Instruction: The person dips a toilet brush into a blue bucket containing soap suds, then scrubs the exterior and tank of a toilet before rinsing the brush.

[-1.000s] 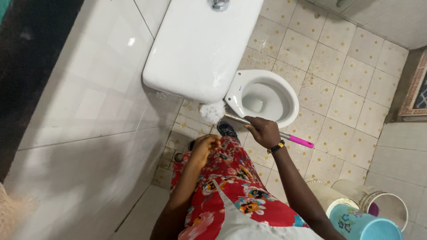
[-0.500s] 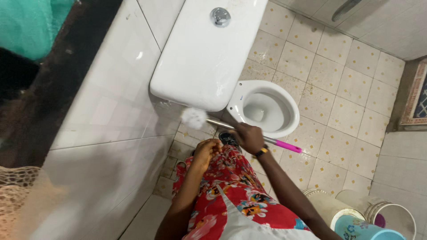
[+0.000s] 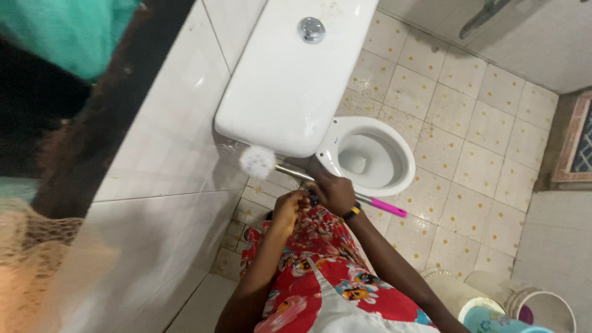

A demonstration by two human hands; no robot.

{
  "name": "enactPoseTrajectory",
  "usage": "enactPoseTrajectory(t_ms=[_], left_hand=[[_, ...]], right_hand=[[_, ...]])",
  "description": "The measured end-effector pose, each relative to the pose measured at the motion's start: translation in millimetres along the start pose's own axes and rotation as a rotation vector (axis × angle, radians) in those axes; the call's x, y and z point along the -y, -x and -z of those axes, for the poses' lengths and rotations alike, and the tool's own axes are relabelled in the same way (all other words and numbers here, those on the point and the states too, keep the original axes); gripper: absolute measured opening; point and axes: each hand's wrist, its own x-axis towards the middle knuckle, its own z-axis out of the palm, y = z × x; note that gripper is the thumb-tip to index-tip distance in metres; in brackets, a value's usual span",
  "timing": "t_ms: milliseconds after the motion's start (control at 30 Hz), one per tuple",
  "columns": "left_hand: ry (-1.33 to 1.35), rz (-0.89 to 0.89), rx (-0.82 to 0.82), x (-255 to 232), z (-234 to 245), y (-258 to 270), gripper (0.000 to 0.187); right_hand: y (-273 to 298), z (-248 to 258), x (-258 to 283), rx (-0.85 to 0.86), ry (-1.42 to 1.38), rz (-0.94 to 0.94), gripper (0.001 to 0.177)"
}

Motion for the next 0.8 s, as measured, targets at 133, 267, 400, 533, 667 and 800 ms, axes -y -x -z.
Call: enactPoseTrajectory(t_ms=[133,267,400,533,667,800], left_hand=[[0.024,0.004,-0.009,3,3,3,0.019],[0.017,-0.001,-0.047,-2,10,2,0.017],[0.085,-0.06,-0.051,-9,18,7,0.018],[0.09,-0.075,-0.095,-19,19,15,0.017],[0.115,-0.09,-0.104,-22,19,17,0.017],[0.095,-0.101,-0.091,-17,24,16,0.019]], right_hand=[[33,32,-14,-0.056,-0.069,-0.03,0.034],[26,32,-9,-0.05,-0.059,-0.051,0.032],[-18,-3,17,0.002,-0.073,0.011,0.033],[-27,-23,24,-0.137,-0.066,0.118,0.024],[14,2,0,-0.08,-0.058,-0.038,0.034],[30,23,-9,-0.133,-0.079,0.034,0.033]])
